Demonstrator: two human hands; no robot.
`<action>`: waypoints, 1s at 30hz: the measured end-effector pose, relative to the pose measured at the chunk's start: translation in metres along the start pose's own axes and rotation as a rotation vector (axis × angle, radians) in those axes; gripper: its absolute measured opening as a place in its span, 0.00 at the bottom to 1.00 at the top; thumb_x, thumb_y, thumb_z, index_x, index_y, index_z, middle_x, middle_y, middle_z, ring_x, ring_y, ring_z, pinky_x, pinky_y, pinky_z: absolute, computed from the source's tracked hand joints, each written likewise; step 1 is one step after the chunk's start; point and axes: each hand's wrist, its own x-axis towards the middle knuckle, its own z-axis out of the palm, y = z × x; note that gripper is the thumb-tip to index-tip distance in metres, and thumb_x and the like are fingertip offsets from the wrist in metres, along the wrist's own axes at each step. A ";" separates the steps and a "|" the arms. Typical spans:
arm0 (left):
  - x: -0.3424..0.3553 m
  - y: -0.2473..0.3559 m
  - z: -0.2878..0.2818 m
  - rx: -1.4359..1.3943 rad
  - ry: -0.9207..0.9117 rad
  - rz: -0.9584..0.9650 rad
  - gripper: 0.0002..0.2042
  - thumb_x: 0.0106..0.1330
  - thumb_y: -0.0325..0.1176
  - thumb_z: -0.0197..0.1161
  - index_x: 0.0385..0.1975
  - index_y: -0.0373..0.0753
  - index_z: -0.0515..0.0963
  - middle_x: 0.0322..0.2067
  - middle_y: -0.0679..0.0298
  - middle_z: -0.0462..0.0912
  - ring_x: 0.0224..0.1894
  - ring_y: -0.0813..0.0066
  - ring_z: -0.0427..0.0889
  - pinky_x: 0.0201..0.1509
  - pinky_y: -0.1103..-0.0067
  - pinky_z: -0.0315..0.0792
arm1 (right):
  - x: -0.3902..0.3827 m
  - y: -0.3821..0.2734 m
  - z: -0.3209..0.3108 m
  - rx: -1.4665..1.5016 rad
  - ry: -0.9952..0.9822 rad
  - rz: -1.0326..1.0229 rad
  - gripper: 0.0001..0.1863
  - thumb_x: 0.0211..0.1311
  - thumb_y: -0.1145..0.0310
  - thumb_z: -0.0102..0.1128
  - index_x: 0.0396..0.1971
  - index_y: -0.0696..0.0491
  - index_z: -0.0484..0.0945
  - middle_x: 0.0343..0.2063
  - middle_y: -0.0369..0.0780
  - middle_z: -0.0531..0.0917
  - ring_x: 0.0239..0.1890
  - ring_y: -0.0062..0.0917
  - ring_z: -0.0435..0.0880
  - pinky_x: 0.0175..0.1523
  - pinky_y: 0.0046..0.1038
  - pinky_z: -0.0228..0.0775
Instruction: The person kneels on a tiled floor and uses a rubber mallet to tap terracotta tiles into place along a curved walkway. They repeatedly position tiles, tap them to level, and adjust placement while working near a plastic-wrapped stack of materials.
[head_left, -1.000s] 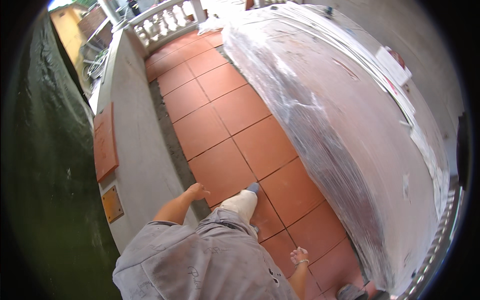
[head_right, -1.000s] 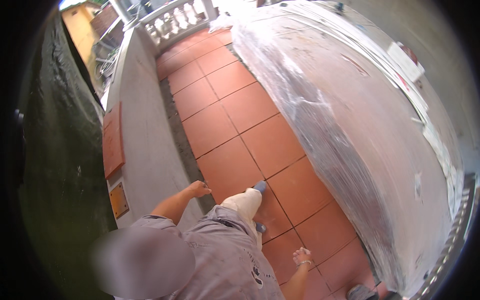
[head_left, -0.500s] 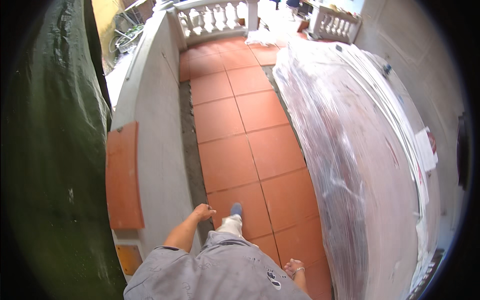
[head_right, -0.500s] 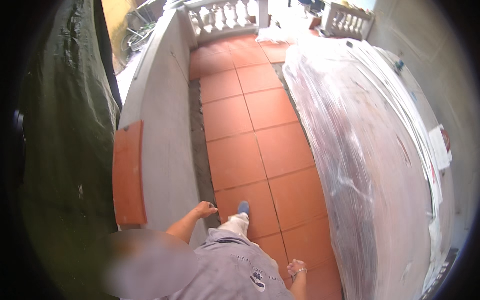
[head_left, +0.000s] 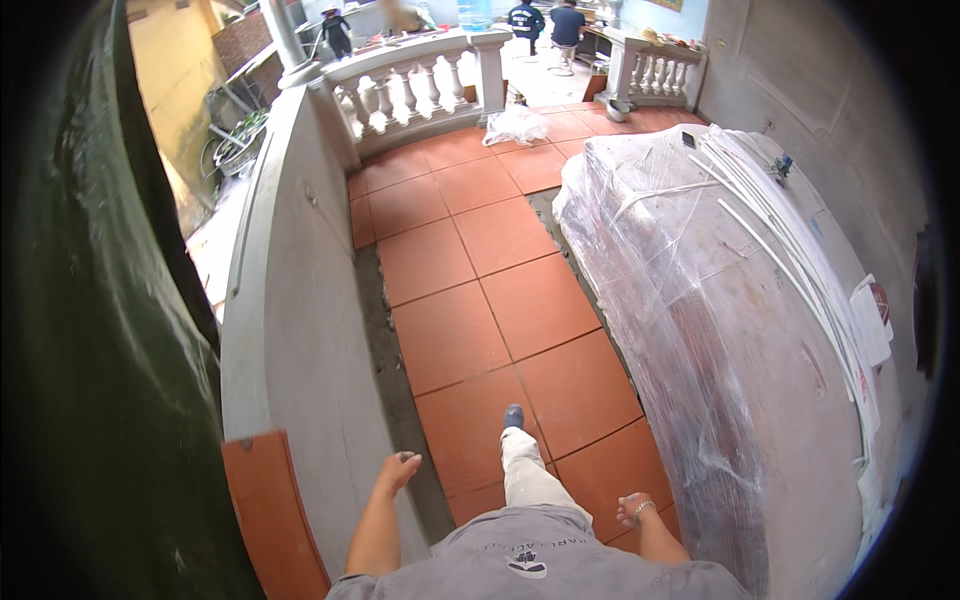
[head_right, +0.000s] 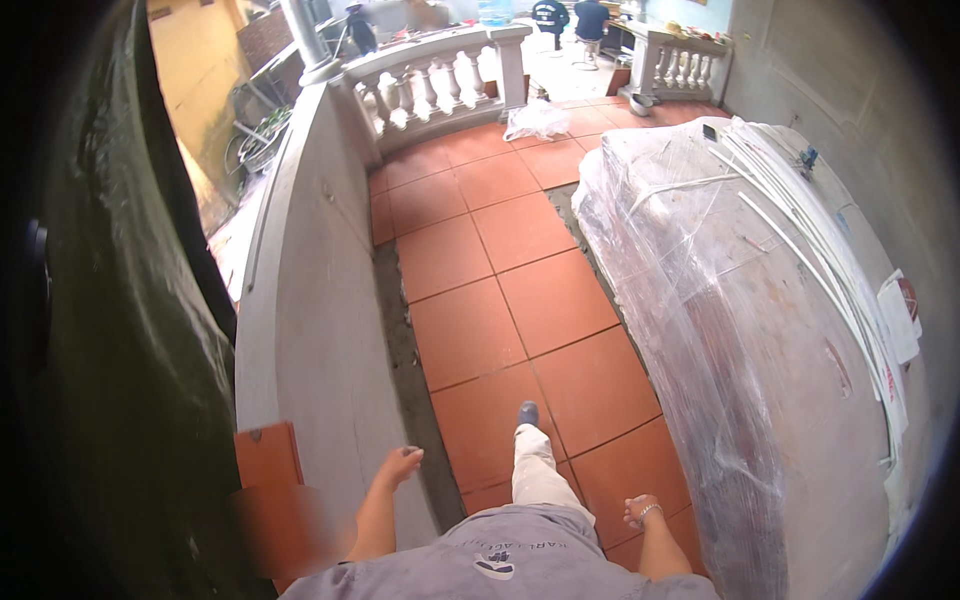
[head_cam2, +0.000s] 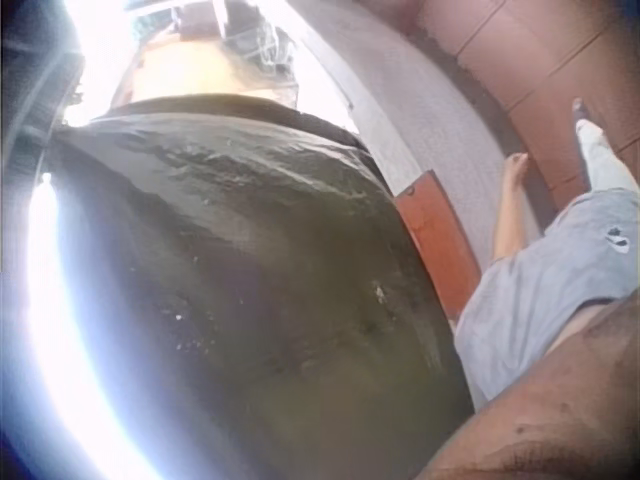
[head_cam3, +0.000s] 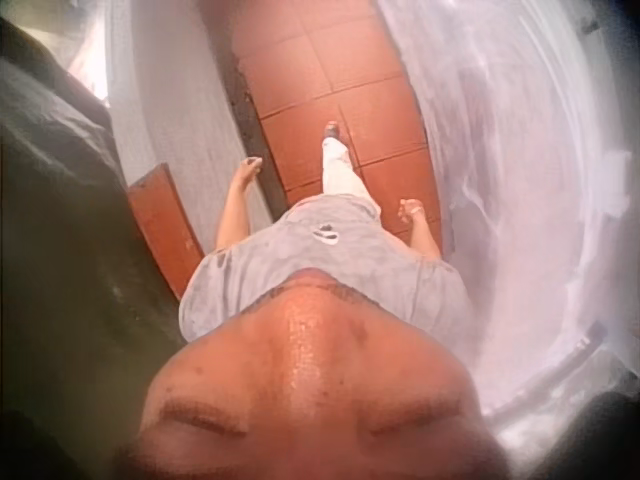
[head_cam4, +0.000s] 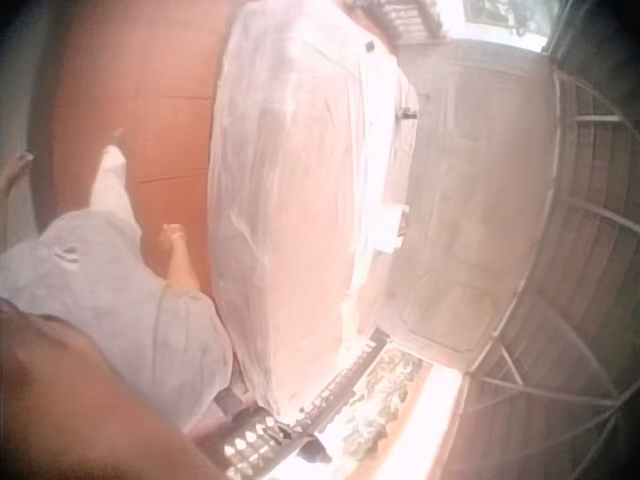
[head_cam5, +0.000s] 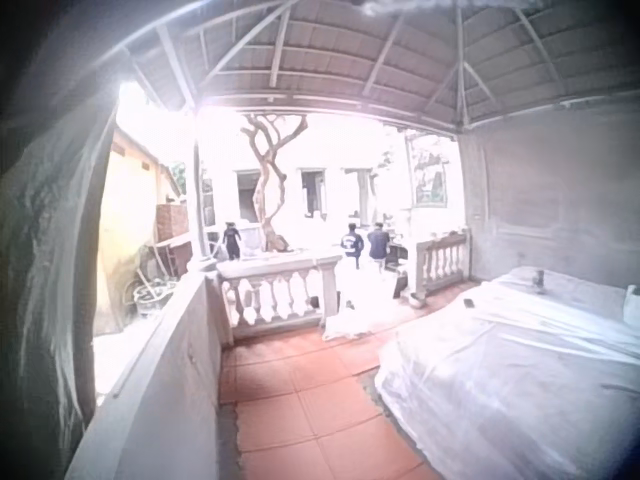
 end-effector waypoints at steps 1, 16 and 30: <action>0.017 0.004 -0.012 -0.015 0.026 -0.046 0.24 0.62 0.46 0.65 0.50 0.32 0.80 0.37 0.58 0.85 0.36 0.72 0.82 0.44 0.74 0.76 | 0.008 -0.027 0.002 -0.023 -0.031 -0.002 0.09 0.70 0.61 0.58 0.39 0.52 0.79 0.27 0.35 0.84 0.25 0.24 0.85 0.30 0.29 0.79; 0.199 0.143 -0.093 -0.164 0.083 -0.439 0.21 0.63 0.44 0.66 0.50 0.35 0.79 0.40 0.59 0.83 0.41 0.68 0.82 0.36 0.71 0.74 | 0.068 -0.642 0.025 -0.295 0.084 -0.627 0.15 0.65 0.57 0.60 0.35 0.54 0.84 0.24 0.41 0.86 0.29 0.26 0.86 0.39 0.32 0.77; 0.587 0.457 -0.259 0.096 0.027 -0.270 0.17 0.63 0.43 0.66 0.44 0.37 0.81 0.31 0.62 0.83 0.29 0.72 0.81 0.27 0.74 0.71 | 0.073 -0.859 0.026 -0.133 0.045 -0.098 0.14 0.67 0.57 0.60 0.36 0.54 0.83 0.30 0.34 0.85 0.27 0.21 0.82 0.33 0.29 0.78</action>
